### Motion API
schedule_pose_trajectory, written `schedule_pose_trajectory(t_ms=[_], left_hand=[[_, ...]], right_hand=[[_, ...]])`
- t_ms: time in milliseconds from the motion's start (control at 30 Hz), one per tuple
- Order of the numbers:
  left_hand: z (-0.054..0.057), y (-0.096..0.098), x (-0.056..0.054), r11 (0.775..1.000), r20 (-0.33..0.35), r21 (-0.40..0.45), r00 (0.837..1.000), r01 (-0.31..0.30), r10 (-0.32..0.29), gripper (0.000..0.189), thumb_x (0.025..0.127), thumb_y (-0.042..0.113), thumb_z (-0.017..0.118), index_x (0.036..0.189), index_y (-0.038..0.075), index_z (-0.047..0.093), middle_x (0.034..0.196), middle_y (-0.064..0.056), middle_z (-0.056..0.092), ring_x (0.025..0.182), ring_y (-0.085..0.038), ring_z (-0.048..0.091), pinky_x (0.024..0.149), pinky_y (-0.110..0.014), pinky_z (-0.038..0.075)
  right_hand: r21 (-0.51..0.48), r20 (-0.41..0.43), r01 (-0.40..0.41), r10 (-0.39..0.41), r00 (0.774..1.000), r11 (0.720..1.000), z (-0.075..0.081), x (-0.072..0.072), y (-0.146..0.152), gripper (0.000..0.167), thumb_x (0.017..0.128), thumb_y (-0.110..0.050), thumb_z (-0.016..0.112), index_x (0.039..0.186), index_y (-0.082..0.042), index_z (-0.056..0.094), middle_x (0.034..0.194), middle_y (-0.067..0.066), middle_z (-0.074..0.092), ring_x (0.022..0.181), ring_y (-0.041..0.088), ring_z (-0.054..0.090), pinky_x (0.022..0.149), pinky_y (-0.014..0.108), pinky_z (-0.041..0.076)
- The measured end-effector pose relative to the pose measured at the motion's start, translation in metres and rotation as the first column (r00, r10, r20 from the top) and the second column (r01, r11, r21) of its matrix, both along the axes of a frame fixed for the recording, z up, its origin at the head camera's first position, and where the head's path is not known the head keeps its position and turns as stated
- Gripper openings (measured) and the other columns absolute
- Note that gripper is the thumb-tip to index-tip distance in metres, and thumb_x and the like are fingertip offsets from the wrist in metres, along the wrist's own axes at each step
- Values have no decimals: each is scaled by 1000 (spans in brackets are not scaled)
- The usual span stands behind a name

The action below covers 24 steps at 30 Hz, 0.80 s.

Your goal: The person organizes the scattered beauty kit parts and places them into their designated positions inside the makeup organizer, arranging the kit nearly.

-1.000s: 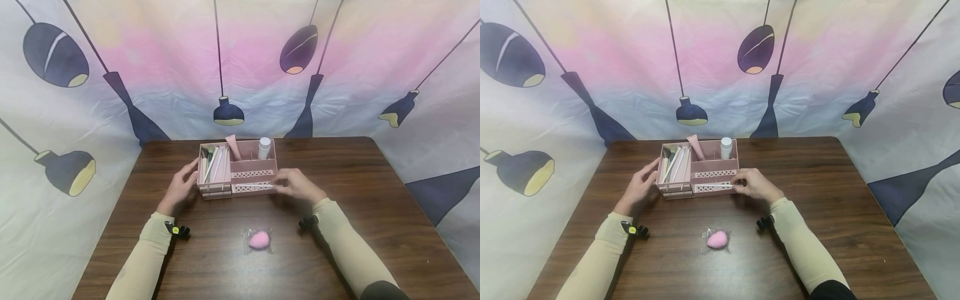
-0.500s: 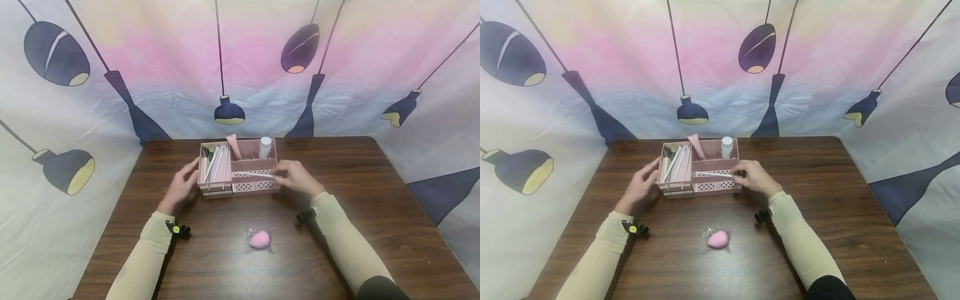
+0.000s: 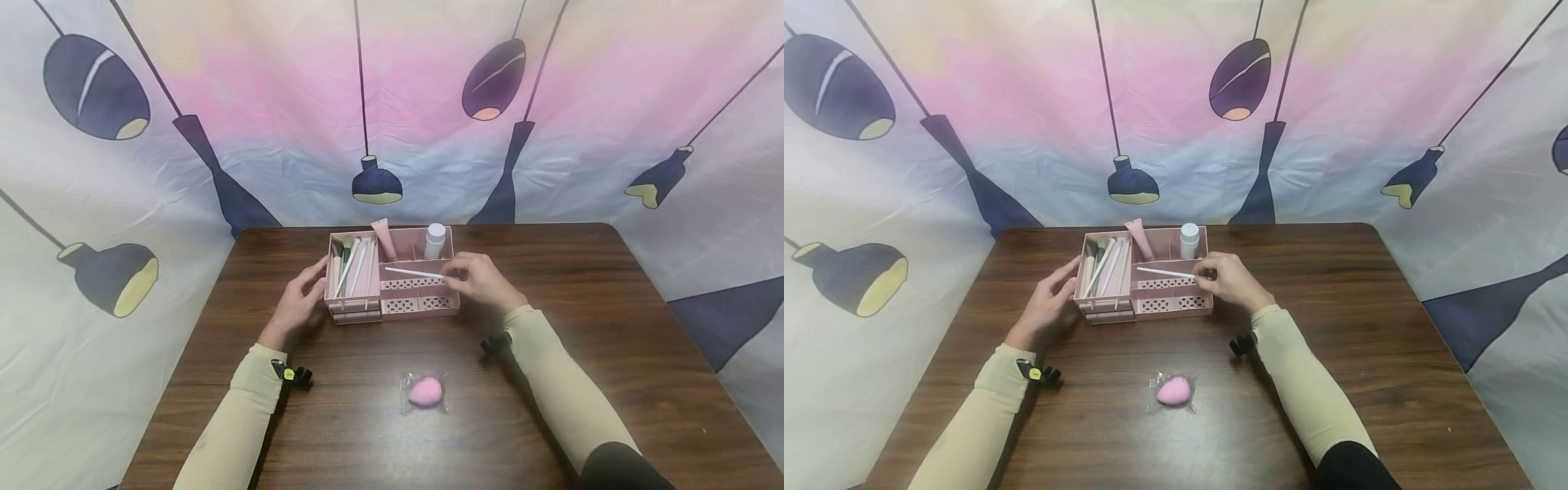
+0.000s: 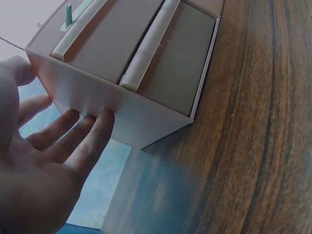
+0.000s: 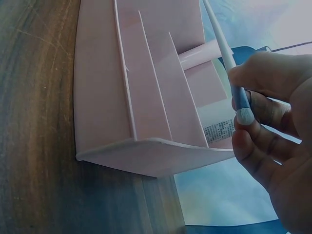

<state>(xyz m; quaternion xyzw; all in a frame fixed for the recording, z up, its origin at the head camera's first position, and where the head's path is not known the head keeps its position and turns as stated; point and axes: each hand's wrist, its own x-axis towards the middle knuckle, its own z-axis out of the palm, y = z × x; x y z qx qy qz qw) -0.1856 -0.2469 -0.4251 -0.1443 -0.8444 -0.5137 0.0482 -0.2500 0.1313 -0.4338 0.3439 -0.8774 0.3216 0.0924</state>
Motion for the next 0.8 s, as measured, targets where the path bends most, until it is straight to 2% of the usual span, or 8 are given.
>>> schedule_pose_trajectory(t_ms=[267, 533, 800], left_hand=[[2, 0, 1, 1000, 5, 5, 1000, 9, -9, 48, 101, 8, 48, 148, 1, 39, 149, -23, 41, 137, -36, 40, 111, -48, 35], [3, 0, 2, 1000, -4, 0, 1000, 6, -6, 48, 101, 7, 49, 148, 1, 39, 150, -23, 41, 138, -37, 38, 114, -51, 30], [3, 1, 3, 1000, -10, 1, 1000, -3, 3, 47, 101, 8, 49, 147, 2, 41, 150, -21, 41, 139, -36, 37, 116, -50, 27]], right_hand=[[-3, 21, 40, -40, 999, 999, 1, -7, -3, 9, 84, -16, 75, 92, -12, 75, 94, 4, 71, 90, 20, 66, 84, 38, 55], [9, 18, 42, -42, 999, 999, -1, -14, -9, 10, 84, -15, 75, 93, -12, 75, 93, 3, 71, 85, 19, 65, 79, 36, 54], [23, 32, 49, -49, 998, 999, -5, -20, -12, 11, 85, -17, 74, 94, -12, 75, 96, 4, 71, 88, 20, 66, 81, 38, 56]])
